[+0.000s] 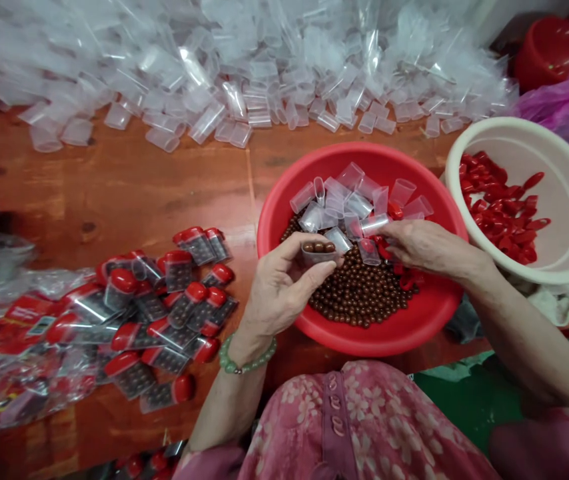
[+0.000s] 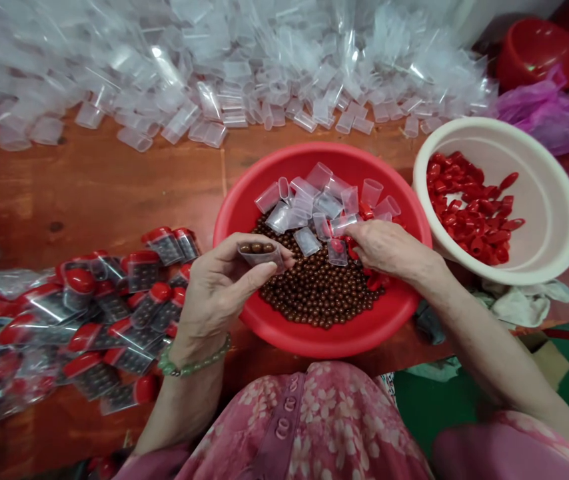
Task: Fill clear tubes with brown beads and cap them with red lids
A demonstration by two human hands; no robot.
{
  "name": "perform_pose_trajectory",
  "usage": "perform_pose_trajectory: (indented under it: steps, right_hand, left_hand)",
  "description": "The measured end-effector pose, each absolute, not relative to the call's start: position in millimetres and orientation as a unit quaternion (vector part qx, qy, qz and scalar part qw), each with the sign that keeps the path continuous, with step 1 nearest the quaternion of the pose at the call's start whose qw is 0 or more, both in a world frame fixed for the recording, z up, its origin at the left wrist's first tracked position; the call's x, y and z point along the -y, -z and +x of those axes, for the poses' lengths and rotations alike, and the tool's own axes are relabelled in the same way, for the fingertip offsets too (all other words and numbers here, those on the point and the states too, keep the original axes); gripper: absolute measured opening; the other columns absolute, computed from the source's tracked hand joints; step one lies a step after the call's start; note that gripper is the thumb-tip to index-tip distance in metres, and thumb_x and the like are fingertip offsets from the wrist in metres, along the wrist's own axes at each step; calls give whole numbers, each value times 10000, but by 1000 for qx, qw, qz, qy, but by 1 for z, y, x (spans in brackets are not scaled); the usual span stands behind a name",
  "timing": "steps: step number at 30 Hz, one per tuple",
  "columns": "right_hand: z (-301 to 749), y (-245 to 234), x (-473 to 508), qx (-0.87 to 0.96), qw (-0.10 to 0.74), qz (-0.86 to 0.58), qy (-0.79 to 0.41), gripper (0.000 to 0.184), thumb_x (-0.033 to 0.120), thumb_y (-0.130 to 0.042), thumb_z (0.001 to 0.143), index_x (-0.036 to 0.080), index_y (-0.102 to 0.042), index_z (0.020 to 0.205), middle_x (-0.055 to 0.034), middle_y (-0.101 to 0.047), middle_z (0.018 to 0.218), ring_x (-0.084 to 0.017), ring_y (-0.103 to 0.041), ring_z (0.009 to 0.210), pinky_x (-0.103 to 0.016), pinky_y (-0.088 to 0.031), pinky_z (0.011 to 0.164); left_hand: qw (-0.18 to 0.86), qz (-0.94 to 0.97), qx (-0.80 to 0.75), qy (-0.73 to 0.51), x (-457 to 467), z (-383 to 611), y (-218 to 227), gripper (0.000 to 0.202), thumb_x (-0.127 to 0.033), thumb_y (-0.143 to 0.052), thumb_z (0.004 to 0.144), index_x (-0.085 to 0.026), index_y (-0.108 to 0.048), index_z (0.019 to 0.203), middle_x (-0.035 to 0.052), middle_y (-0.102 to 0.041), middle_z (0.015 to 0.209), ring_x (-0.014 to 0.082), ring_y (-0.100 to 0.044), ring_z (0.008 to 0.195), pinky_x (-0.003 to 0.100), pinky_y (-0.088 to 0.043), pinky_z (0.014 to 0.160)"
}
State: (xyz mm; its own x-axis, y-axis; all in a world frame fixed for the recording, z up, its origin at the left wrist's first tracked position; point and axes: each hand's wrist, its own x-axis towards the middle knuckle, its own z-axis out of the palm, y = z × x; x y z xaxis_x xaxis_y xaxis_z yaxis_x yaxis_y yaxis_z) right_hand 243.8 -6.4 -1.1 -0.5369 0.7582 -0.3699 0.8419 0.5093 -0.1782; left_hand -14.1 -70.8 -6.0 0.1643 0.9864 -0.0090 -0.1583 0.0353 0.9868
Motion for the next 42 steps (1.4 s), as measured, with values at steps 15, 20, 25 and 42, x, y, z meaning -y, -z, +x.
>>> perform_pose_trajectory:
  steps: [15,20,25,42]
  right_hand:
    - [237,18,14,-820,79,517,234,282,184,-430,893,163,-685,1013,-63,-727,800,-180,-656,661,-278,-461,645]
    - [248,10,22,-750,-98,555,346,336,233,-489,886,198,-701,1144,-32,-730,810,-167,-637,643,-276,-489,598]
    - [222,-5,35,-647,-306,561,416,223,246,-574,851,218,-719,1018,1,-709,750,-132,-619,563,-249,-497,531]
    - [203,-6,38,-493,-480,456,564,461,291,-838,737,289,-587,1124,21,-741,901,-179,-764,820,-302,-629,739]
  left_hand:
    - [725,432,-302,-444,56,-24,21,500,-257,-792,803,-222,-559,1244,124,-758,1171,279,-753,1094,428,-630,964]
    - [744,411,-282,-445,56,-25,25,528,-239,-805,789,-203,-565,1258,144,-755,1175,286,-761,1066,433,-624,950]
    - [767,364,-293,-440,58,-20,20,566,-172,-835,737,-168,-571,1237,131,-765,1133,247,-765,1031,355,-595,928]
    - [780,352,-295,-424,62,-13,23,623,-141,-874,683,-155,-592,1238,127,-759,1131,232,-747,1027,375,-553,971]
